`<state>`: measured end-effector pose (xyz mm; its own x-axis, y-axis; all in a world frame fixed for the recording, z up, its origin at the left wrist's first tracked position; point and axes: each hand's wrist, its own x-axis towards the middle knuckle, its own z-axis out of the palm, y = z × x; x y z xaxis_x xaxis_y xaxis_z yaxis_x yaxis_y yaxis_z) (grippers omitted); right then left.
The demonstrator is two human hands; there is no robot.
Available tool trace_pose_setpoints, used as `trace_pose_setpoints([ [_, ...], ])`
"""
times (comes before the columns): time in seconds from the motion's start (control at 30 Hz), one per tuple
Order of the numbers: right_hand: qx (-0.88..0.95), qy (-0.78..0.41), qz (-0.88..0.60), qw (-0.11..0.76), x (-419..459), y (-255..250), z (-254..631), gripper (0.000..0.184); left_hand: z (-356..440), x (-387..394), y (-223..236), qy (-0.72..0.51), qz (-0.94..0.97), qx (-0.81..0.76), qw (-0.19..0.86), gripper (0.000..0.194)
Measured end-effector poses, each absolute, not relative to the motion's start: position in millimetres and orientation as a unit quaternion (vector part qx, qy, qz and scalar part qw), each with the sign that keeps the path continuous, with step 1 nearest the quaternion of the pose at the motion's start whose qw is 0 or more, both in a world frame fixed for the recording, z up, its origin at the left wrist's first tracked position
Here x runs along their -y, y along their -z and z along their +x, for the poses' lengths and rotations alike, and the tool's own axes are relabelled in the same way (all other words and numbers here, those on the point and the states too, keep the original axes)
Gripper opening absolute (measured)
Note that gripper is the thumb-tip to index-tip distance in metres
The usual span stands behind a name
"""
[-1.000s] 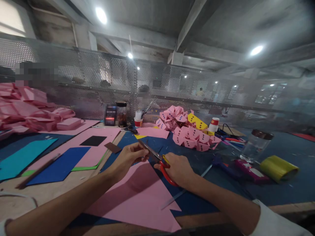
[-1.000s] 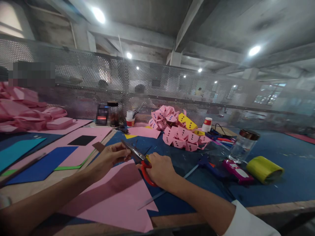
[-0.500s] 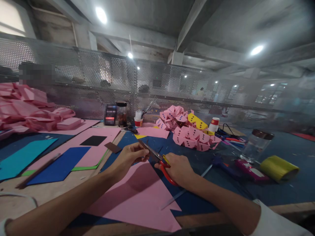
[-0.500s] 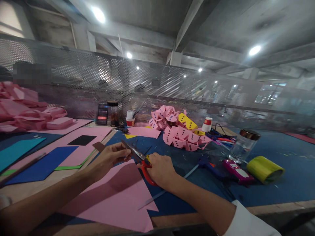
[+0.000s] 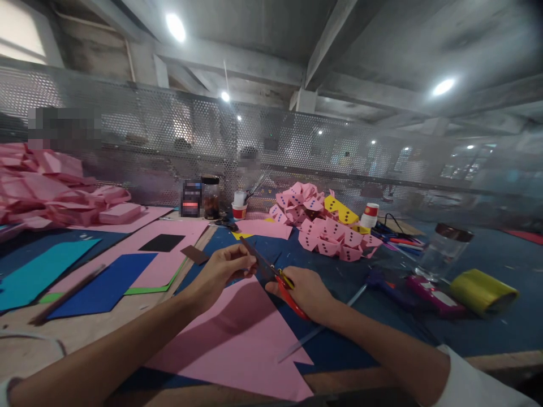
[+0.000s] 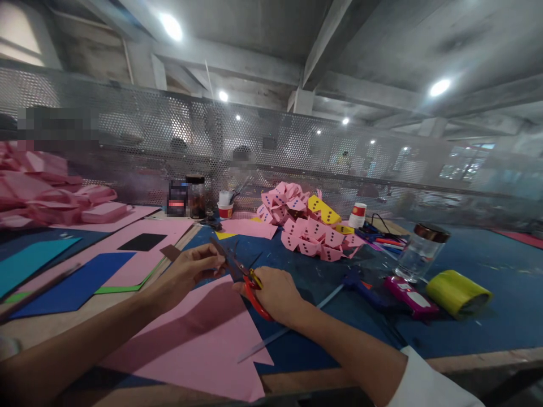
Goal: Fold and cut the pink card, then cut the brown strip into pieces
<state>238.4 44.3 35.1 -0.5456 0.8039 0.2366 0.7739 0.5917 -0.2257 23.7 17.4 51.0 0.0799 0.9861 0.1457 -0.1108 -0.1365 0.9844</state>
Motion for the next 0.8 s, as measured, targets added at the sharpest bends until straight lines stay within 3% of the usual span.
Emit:
trace_pose_setpoints([
  [0.23, 0.876, -0.027, -0.45, 0.168, -44.1, -32.6, 238.9, 0.052, 24.4, -19.2, -46.0, -0.534, 0.537, -0.401, 0.516, 0.016],
  [0.47, 0.877, 0.012, -0.454, 0.158, -45.4, -27.1, 238.5, 0.035, 23.6, -19.6, -44.4, -0.526, 0.539, -0.404, 0.519, 0.013],
  [0.8, 0.878, -0.013, -0.453, 0.155, -45.5, -27.9, 238.5, 0.05, 21.4, -22.3, -40.6, -0.508, 0.554, -0.397, 0.527, 0.016],
])
